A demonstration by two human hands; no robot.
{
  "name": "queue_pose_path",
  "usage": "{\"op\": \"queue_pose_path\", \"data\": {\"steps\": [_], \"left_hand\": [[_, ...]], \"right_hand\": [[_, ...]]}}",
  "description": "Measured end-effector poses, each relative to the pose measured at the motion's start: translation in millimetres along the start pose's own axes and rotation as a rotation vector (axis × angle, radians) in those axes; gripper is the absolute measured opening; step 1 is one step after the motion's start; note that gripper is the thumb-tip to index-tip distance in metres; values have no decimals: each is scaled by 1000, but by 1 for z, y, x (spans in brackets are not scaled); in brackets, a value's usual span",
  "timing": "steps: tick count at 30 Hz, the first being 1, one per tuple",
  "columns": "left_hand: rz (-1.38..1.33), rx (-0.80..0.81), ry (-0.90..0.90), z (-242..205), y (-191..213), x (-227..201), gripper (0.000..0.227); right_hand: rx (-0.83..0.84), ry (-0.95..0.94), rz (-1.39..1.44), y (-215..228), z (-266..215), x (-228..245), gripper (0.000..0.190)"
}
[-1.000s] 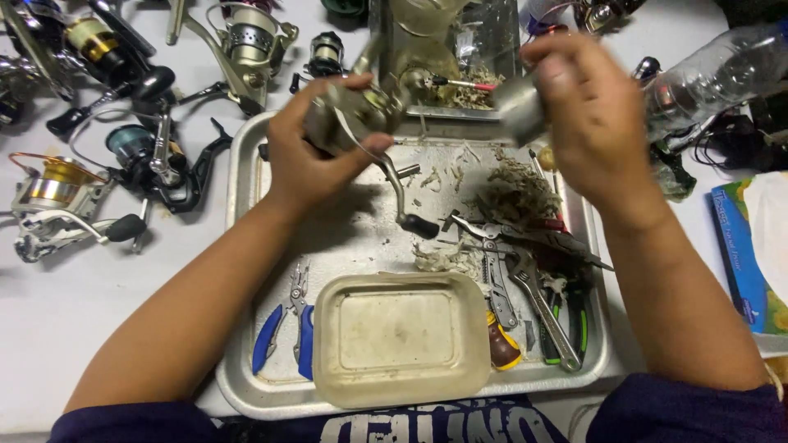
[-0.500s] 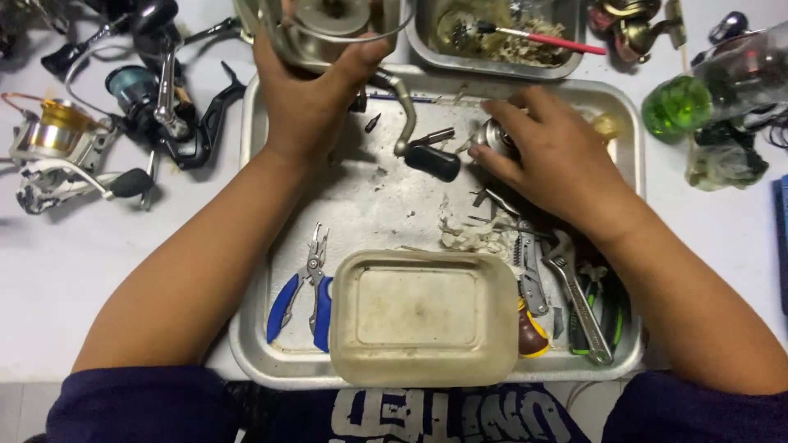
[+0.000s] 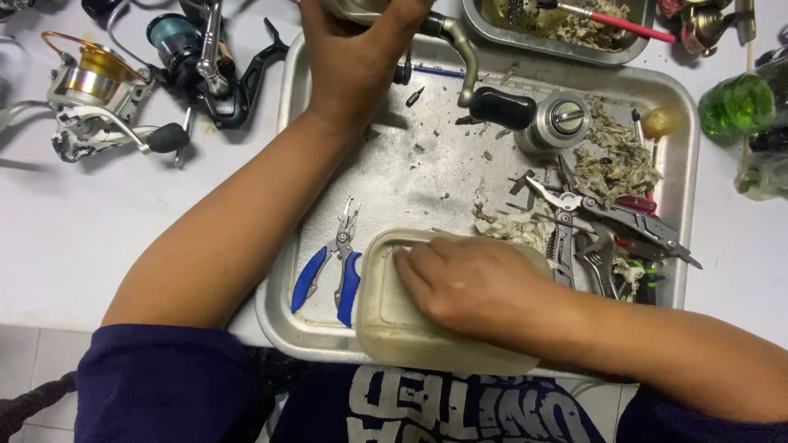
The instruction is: Disassembling, cleaning, and performing maintenance on a fishing reel using hand tools at a workstation.
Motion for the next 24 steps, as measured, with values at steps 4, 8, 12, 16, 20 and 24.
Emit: {"op": "queue_pose_path", "data": {"steps": [4, 8, 12, 16, 20, 24], "left_hand": [[-7, 53, 121, 2, -11, -16, 52], [-97, 68, 203, -3, -14, -10, 59], [-45, 144, 280, -6, -15, -10, 89], [11, 294, -161, 8, -23, -34, 66], [221, 358, -210, 7, -29, -44, 49], [318, 467, -234, 1, -38, -44, 52]], "right_hand": [[-7, -39, -151, -4, 19, 4, 47], [-20, -83, -252, -14, 25, 2, 9], [-117, -68, -453, -15, 25, 6, 12], [-150, -26, -342, -8, 14, 7, 10], [-363, 54, -63, 41, -18, 6, 13], [-575, 5, 201, 100, -58, -6, 6]]}}
Point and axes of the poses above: each hand's wrist, its own z-axis towards the middle knuckle, its own y-axis out of the back of the hand, x = y × z, the point moved 5 cm from there along z, towards the middle knuckle, and after that the axes turned 6 degrees about x, right-handed, at the moved point
